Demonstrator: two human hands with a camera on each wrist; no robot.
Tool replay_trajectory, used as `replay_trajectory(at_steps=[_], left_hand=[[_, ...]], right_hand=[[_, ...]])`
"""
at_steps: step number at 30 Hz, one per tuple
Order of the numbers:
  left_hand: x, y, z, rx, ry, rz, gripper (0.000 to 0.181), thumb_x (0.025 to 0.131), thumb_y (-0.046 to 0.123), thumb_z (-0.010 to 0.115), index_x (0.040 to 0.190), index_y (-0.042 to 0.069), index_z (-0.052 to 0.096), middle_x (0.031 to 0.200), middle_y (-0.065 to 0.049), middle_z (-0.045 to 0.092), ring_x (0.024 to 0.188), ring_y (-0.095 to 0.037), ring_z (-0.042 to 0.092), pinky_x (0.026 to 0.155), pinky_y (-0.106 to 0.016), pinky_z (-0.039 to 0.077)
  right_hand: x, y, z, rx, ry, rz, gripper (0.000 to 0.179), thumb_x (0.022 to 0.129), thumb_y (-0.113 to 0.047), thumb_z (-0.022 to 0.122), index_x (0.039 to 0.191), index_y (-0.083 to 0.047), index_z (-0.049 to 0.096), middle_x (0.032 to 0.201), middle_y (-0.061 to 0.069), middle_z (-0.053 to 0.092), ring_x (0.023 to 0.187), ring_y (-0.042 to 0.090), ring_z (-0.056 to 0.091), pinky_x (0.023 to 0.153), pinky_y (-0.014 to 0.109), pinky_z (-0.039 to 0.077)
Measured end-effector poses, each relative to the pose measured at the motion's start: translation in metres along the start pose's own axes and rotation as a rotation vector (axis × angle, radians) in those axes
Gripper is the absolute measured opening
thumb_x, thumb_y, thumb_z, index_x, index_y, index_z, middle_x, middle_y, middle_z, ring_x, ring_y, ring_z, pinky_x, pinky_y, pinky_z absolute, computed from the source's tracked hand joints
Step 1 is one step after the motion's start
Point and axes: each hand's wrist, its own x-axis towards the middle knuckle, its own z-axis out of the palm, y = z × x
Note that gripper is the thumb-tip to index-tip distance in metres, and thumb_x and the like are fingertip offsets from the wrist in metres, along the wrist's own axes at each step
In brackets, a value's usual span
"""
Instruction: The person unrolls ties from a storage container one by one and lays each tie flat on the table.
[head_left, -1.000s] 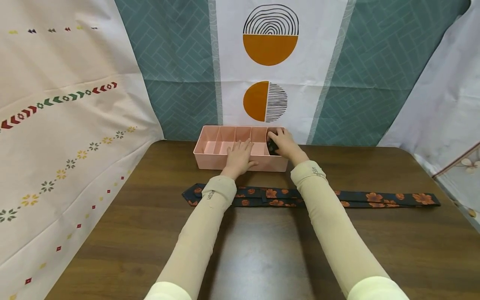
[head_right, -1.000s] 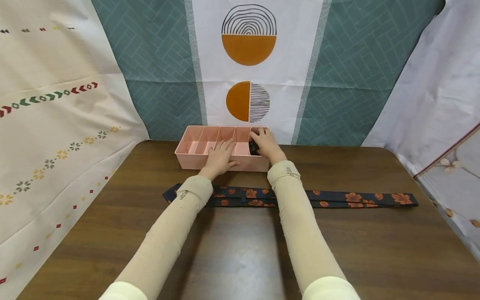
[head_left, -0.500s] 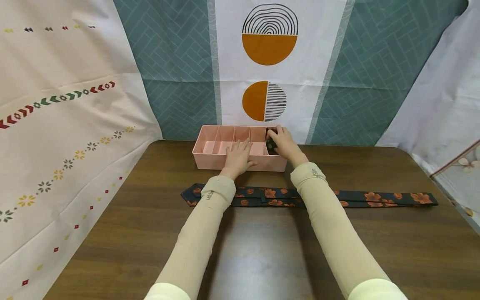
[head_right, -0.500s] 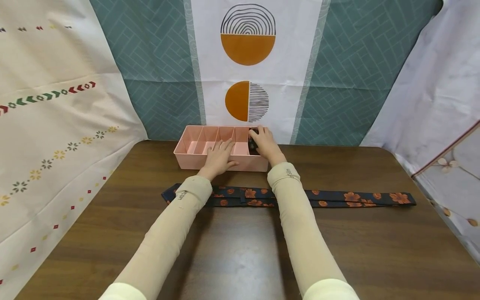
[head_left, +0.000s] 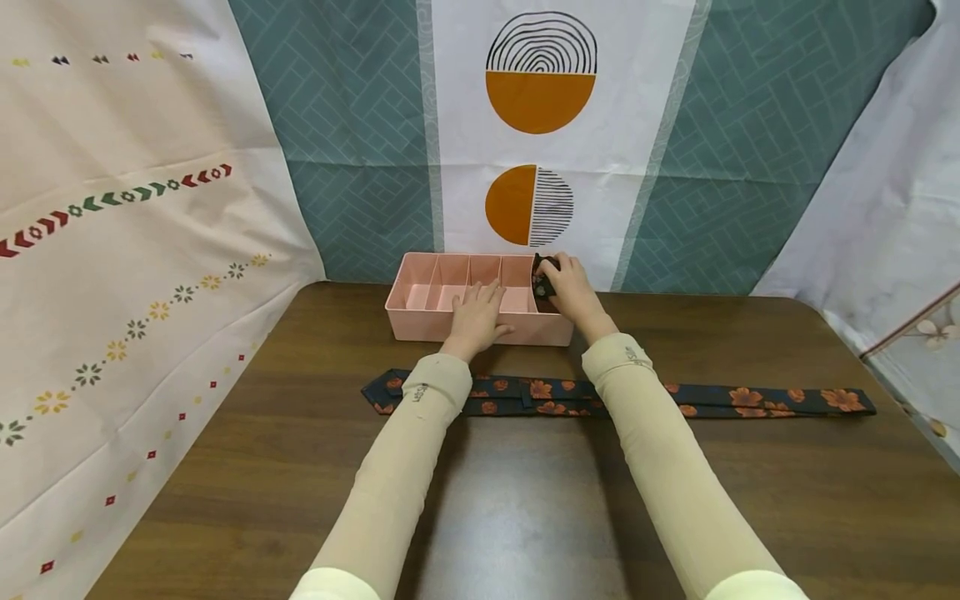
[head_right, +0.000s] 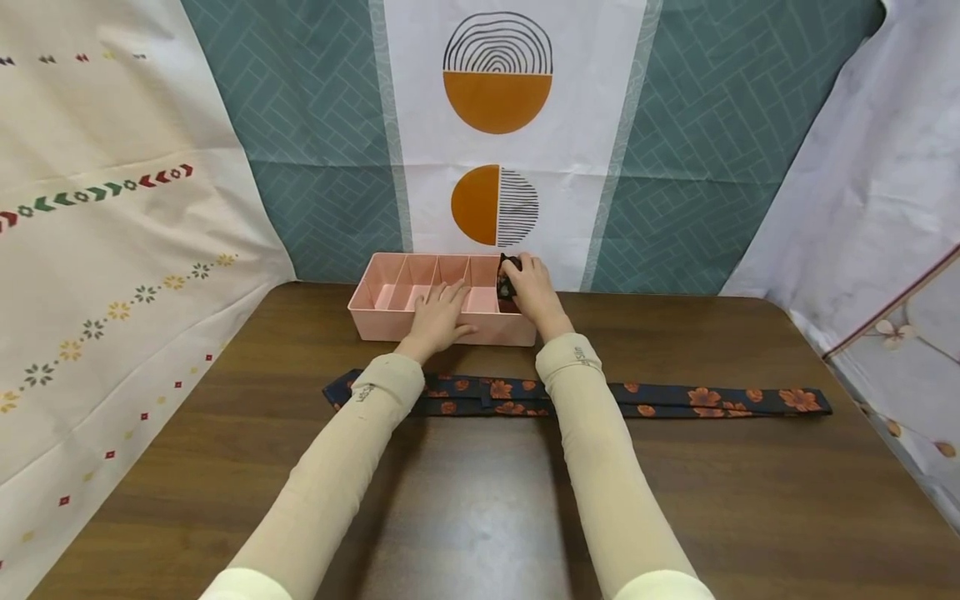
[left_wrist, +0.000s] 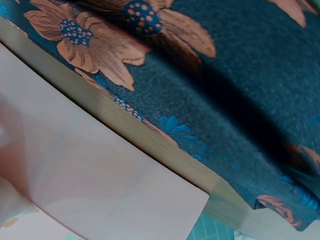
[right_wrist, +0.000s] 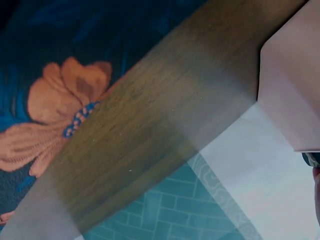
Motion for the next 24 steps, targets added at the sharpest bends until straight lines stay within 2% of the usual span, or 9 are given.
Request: replay_trajectory(at_steps=[9,13,15,24], left_hand=[[0.001,-0.001,0.0,-0.012,-0.01,0.002,0.075,0.089,0.048,0.057,0.149,0.016,0.027,0.158,0.0,0.018,0.145,-0.028,0.018,0.111,-0.06,0.021],[0.0,-0.002,-0.001,-0.028,-0.025,-0.006,0.075,0.089,0.047,0.057,0.15,0.016,0.026,0.158,-0.001,0.018,0.146,-0.027,0.015,0.112,-0.059,0.02],[0.001,-0.004,0.003,-0.025,-0.009,0.002,0.077,0.088,0.05,0.057,0.15,0.016,0.026,0.158,-0.001,0.019,0.146,-0.027,0.016,0.111,-0.06,0.021],[-0.001,-0.001,-0.003,0.0,-0.003,0.014,0.077,0.088,0.049,0.057,0.15,0.015,0.026,0.158,-0.002,0.02,0.145,-0.029,0.019,0.111,-0.059,0.022]], right_hand=[[-0.007,-0.001,0.002,0.045,0.173,-0.047,0.036,0.079,0.006,0.069,0.11,-0.005,0.055,0.126,0.027,0.046,0.117,0.045,0.044,0.103,0.053,0.037],[-0.007,-0.002,-0.002,0.059,0.16,-0.056,0.037,0.08,0.008,0.068,0.112,-0.005,0.056,0.128,0.026,0.046,0.121,0.044,0.043,0.104,0.052,0.037],[-0.006,-0.002,-0.006,0.066,0.145,-0.051,0.037,0.079,0.008,0.068,0.112,-0.005,0.056,0.128,0.027,0.046,0.121,0.044,0.043,0.104,0.052,0.038],[-0.008,-0.005,-0.026,0.12,0.068,0.024,0.042,0.079,0.009,0.068,0.116,-0.006,0.054,0.131,0.026,0.043,0.124,0.044,0.04,0.101,0.054,0.041]])
